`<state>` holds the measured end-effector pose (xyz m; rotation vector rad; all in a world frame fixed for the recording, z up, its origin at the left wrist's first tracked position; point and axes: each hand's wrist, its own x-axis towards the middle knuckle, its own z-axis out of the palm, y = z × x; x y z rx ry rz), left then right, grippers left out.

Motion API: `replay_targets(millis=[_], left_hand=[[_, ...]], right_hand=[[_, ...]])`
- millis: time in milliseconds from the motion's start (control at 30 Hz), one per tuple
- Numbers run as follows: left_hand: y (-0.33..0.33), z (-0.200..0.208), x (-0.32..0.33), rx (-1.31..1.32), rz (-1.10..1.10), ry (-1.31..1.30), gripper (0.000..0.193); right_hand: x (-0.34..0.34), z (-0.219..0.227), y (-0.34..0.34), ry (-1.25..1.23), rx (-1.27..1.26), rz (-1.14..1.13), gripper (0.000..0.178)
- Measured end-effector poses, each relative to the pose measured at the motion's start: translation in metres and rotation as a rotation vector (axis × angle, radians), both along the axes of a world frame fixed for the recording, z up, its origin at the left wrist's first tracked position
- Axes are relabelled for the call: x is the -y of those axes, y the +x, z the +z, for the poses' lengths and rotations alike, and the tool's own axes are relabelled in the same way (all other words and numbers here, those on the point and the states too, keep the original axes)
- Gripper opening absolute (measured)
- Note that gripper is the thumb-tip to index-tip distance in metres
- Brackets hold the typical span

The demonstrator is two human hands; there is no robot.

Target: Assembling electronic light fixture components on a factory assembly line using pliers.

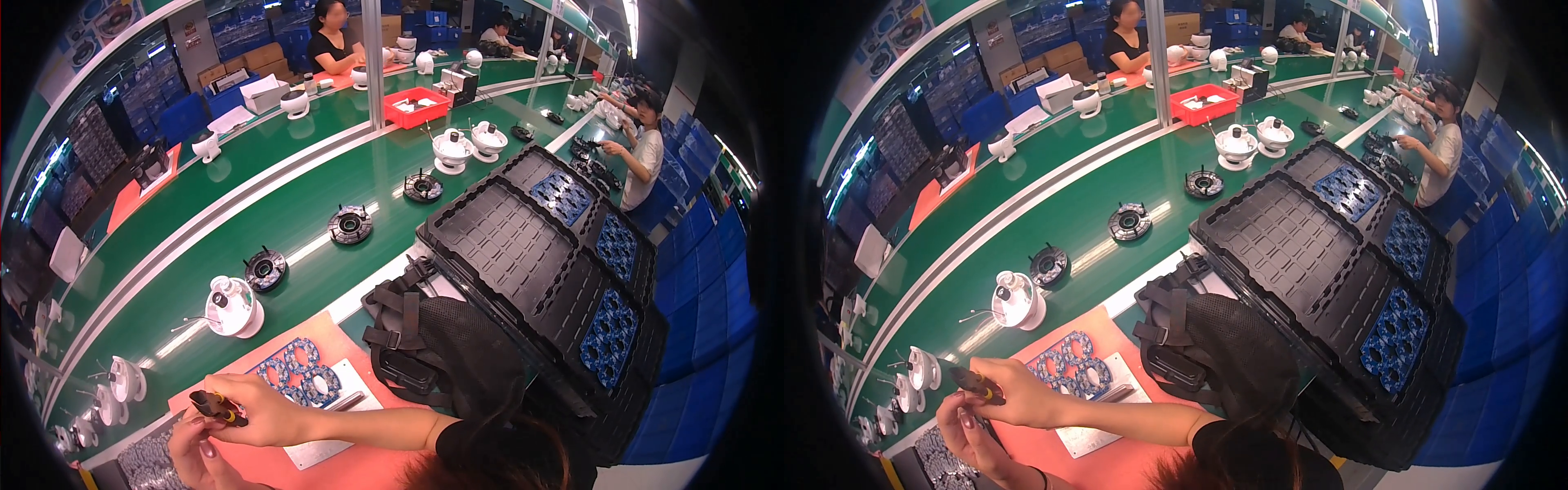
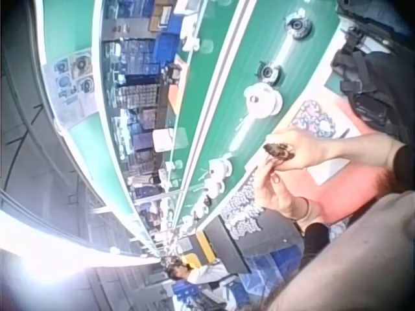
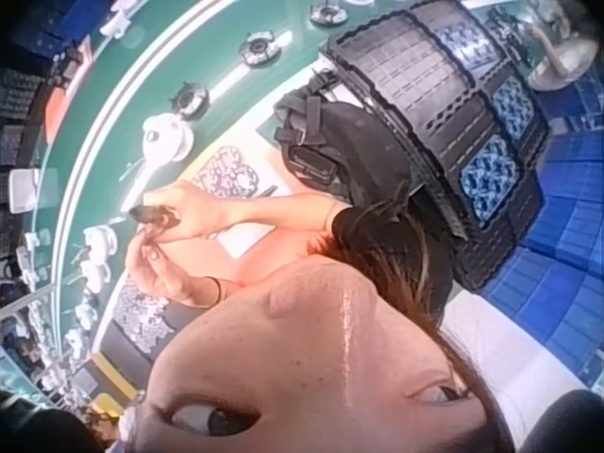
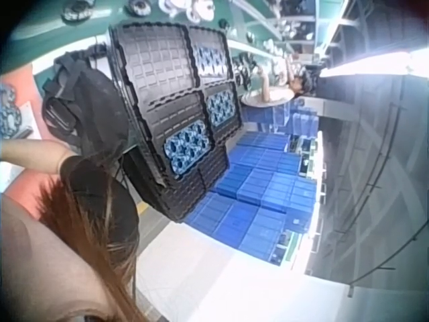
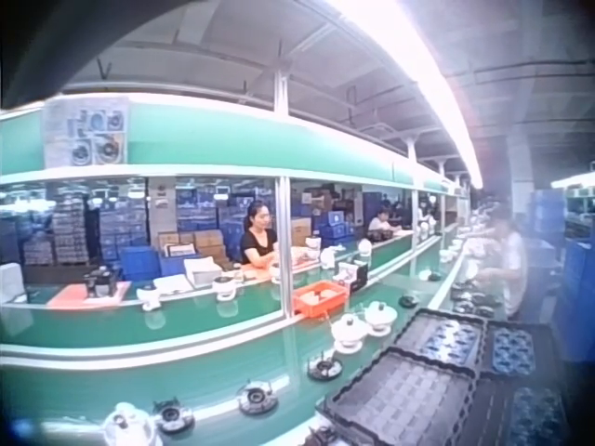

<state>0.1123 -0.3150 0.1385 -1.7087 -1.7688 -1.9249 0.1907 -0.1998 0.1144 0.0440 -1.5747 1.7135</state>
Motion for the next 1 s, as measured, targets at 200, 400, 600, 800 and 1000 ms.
replay_targets(millis=[200,400,600,800,1000], left_hand=[[-0.0013,0.0005,-0.0013,-0.038,-0.008,-0.006,0.025],[0.0003,0.0013,-0.0020,-0.007,-0.041,0.004,0.026],[-0.0009,0.0022,0.0004,-0.031,-0.024,-0.018,0.026],[0.0001,0.0037,0.0012,-0.009,-0.013,-0.010,0.025],[0.0021,0.0078,0.0000,-0.058,0.017,-0.038,0.023]], right_hand=[[-0.0005,0.0021,0.0009,-0.011,0.010,0.003,0.027],[0.0016,0.0031,-0.0007,-0.034,-0.060,-0.034,0.025],[0.0013,0.0031,0.0006,-0.008,-0.081,-0.021,0.025],[0.0017,0.0054,0.0009,-0.005,-0.097,-0.021,0.024],[0.0006,0.0083,0.0023,-0.012,-0.090,-0.005,0.024]])
